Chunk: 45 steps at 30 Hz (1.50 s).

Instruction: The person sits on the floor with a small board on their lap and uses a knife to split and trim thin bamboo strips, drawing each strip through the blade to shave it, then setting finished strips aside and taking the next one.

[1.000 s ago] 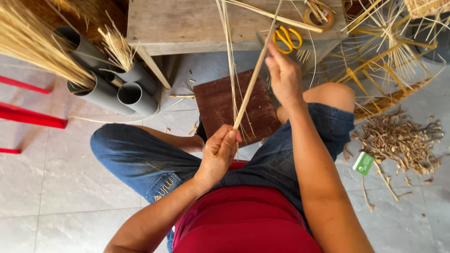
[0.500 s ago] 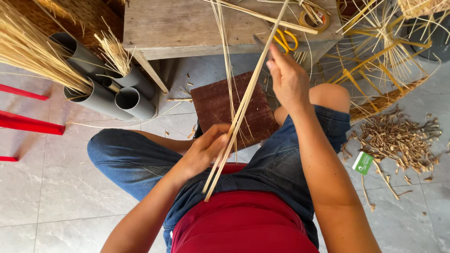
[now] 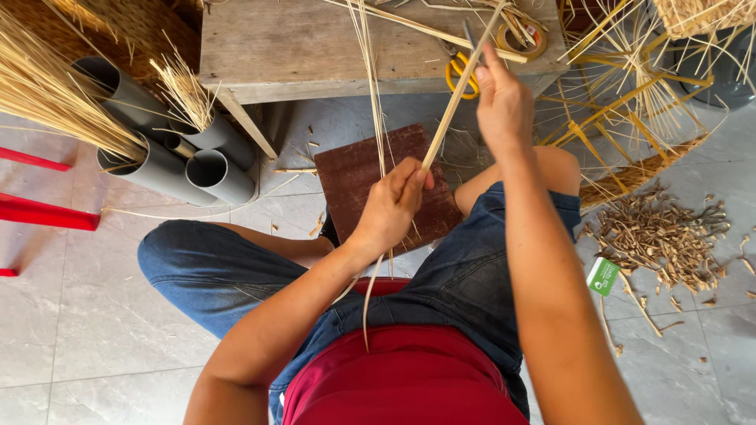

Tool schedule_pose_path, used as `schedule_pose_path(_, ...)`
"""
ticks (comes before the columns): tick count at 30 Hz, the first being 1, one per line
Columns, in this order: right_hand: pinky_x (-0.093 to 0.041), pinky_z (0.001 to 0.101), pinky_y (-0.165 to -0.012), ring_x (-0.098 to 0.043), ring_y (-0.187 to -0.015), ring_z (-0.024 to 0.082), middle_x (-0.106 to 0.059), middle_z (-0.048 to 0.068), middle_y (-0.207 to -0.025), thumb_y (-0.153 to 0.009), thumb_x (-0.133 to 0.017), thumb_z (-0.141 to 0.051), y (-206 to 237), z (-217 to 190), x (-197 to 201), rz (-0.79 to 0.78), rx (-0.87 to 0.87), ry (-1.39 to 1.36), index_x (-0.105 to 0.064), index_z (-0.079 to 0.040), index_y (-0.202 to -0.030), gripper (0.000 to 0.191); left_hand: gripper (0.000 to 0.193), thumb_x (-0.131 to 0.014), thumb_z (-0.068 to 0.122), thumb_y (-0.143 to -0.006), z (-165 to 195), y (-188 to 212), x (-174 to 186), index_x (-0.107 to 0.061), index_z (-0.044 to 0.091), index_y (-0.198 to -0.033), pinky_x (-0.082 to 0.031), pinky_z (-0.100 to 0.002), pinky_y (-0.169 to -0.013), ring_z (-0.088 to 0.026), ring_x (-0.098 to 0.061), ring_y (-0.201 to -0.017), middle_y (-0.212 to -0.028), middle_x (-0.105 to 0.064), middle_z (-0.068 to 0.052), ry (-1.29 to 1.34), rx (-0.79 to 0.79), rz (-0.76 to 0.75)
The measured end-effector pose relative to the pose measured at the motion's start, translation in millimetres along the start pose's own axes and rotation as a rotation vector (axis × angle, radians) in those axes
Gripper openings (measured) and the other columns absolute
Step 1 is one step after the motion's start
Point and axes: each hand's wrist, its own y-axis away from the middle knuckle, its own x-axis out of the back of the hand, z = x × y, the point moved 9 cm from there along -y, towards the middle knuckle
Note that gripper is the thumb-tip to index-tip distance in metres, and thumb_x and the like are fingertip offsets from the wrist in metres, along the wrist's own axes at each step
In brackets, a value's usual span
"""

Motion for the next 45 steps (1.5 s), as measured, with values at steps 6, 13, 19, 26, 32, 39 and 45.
schedule_pose_path(6, -0.054, 0.049, -0.078, -0.072, -0.094, 0.039, -0.074, 0.02, -0.105, -0.111, -0.057, -0.028, -28.3, 39.2, 8.7, -0.01, -0.145, 0.087, -0.063, -0.022, -0.143, 0.033, 0.025, -0.047, 0.02, -0.11, 36.0, 23.4, 23.6, -0.058, 0.007, -0.092, -0.037, -0.027, -0.05, -0.007, -0.043, -0.056, -0.062, -0.044, 0.001, -0.213, -0.008, -0.093)
schedule_pose_path(13, -0.053, 0.0477, -0.088, -0.069, -0.105, 0.038, -0.072, 0.02, -0.116, -0.11, -0.058, -0.03, -38.0, 81.5, 32.9, 0.032, -0.218, 0.095, -0.062, -0.019, -0.143, 0.035, 0.024, -0.049, 0.021, -0.108, 46.6, 52.9, 41.6, -0.059, 0.007, -0.092, -0.036, -0.03, -0.049, -0.009, -0.039, -0.055, -0.061, -0.04, 0.0, -0.238, 0.151, -0.192)
schedule_pose_path(19, -0.049, 0.0446, -0.067, -0.064, -0.081, 0.029, -0.069, 0.013, -0.096, -0.106, -0.058, -0.023, -26.7, 138.2, 36.6, 0.166, -0.524, -0.126, -0.07, -0.013, -0.128, 0.027, 0.02, -0.048, 0.019, -0.104, 53.2, 77.6, 61.0, -0.059, 0.008, -0.092, -0.041, -0.027, -0.048, -0.007, -0.049, -0.05, -0.059, -0.047, 0.002, -0.322, 0.216, -0.237)
schedule_pose_path(26, -0.035, 0.0252, -0.04, -0.044, -0.049, 0.006, -0.053, -0.003, -0.07, -0.108, -0.064, -0.035, 3.8, 168.7, 48.8, 0.112, -0.727, -0.559, -0.068, -0.016, -0.114, 0.021, 0.022, -0.05, 0.022, -0.103, 40.8, 77.3, 122.0, -0.066, 0.007, -0.106, -0.041, -0.023, -0.044, -0.006, -0.048, -0.05, -0.069, -0.054, 0.001, -0.212, 0.321, -0.055)
schedule_pose_path(32, -0.032, 0.0195, -0.04, -0.043, -0.051, 0.0, -0.054, -0.006, -0.072, -0.105, -0.071, -0.027, 10.8, 64.1, -4.0, -0.141, -0.44, -0.731, -0.072, -0.012, -0.112, 0.016, 0.024, -0.054, 0.021, -0.107, -7.1, -2.3, 85.8, -0.07, 0.004, -0.112, -0.045, -0.019, -0.059, -0.004, -0.054, -0.068, -0.084, -0.063, 0.004, 0.135, 0.219, -0.024)
schedule_pose_path(39, -0.033, 0.0195, -0.04, -0.044, -0.047, 0.001, -0.066, -0.001, -0.075, -0.101, -0.068, -0.024, 46.0, -21.4, -77.5, -0.478, -0.377, -0.921, -0.073, -0.009, -0.104, 0.016, 0.023, -0.065, 0.022, -0.103, -52.0, -37.6, 44.2, -0.077, 0.004, -0.113, -0.043, -0.019, -0.063, -0.001, -0.051, -0.073, -0.084, -0.063, 0.005, 0.043, 0.182, -0.001)
schedule_pose_path(45, -0.033, 0.0209, -0.04, -0.047, -0.05, 0.001, -0.066, 0.001, -0.076, -0.096, -0.075, -0.018, 58.0, -11.3, -87.2, -0.474, -0.5, -0.821, -0.07, -0.005, -0.098, 0.015, 0.02, -0.073, 0.02, -0.096, -64.3, -40.1, 33.5, -0.078, 0.006, -0.11, -0.044, -0.021, -0.055, -0.002, -0.051, -0.065, -0.074, -0.064, 0.003, -0.137, 0.162, 0.067)
